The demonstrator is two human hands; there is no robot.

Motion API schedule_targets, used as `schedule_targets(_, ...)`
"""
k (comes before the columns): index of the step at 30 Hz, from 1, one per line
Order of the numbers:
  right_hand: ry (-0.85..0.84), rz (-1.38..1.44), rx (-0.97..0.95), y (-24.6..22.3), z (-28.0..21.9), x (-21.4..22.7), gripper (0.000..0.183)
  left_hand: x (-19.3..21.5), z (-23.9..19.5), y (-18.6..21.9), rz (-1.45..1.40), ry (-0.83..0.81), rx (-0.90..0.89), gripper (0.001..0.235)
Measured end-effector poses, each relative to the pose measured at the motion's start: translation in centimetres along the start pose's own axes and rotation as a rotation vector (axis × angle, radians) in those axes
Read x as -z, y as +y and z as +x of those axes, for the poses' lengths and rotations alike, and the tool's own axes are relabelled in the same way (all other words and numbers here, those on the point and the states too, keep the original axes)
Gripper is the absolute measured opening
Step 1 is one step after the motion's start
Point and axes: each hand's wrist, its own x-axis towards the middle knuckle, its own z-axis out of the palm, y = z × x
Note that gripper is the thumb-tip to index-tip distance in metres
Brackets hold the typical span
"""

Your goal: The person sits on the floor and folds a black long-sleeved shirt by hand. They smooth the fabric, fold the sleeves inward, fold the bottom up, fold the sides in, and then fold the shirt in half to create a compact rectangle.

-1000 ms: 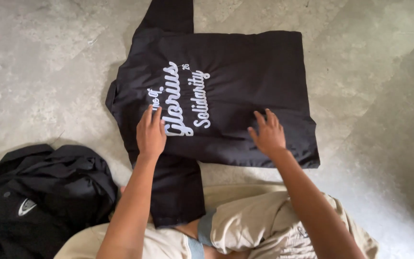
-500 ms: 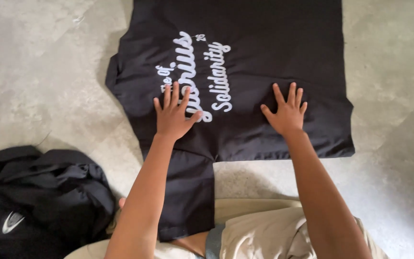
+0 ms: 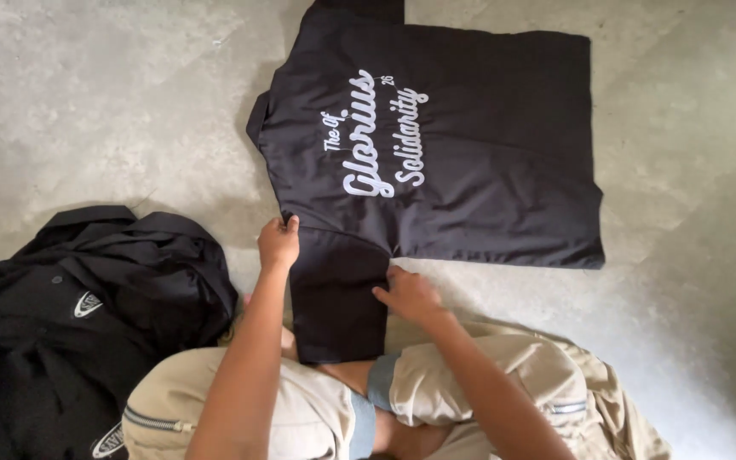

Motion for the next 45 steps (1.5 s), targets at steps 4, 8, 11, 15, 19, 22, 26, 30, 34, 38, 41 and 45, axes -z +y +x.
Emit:
schedule_targets(4,0.173,0.31,0.077,1.5,1.2,-4.8,0.028,0.7,-3.0,1.7,-0.156,0.128,-0.088,0.032)
schedule_targets(8,0.345,0.533,0.294,1.3,-0.4,-3.7,0.023,0.7,-2.0,-0.6,-0.319,0.274,-0.076,0.021)
schedule_targets(11,0.019,0.394,0.255,1.2,-4.0,-0.4,0.032,-1.5,0.6,-5.2,-0.322,0.279,0.009,0.022)
schedule_targets(15,0.016,0.318,0.288,7.4,-2.1,5.3,0.032,8.2,-11.8,6.5,0.163,0.14,-0.052,0.057)
schedule_targets(19,0.373,0.503,0.043,17.5,-1.7,11.0,0.029,5.2,-16.6,10.5,0.31,0.183,-0.612,0.043)
schedule_targets(22,0.73,0.549,-0.273,26.5,-0.4,8.5,0.028,3.0,-20.0,11.4,0.356,0.115,-1.008,0.045)
schedule_targets(26,0.834,1.17,-0.586,31.3,-0.9,4.3,0.057,0.8,-21.8,11.3,0.507,-0.123,-0.932,0.045)
schedule_targets(30,0.834,1.309,-0.627,29.5,-1.7,4.8,0.064,-0.5,-20.6,10.9,0.624,-0.103,-0.909,0.051)
schedule_targets(34,0.915,1.297,-0.66,30.0,-1.0,4.7,0.052,-2.3,-20.1,12.7,0.581,0.019,-0.965,0.043)
schedule_targets(38,0.883,1.347,-0.529,28.4,-2.0,5.7,0.029,-3.9,-20.6,12.8,0.536,-0.078,-0.969,0.037)
schedule_targets(41,0.854,1.403,-0.469,26.1,-3.9,7.6,0.023,-5.2,-20.3,11.6,0.576,-0.061,-0.97,0.04)
schedule_targets(45,0.998,1.459,-0.457,29.2,-1.8,5.5,0.015,-5.1,-20.6,11.2,0.537,-0.017,-0.972,0.034)
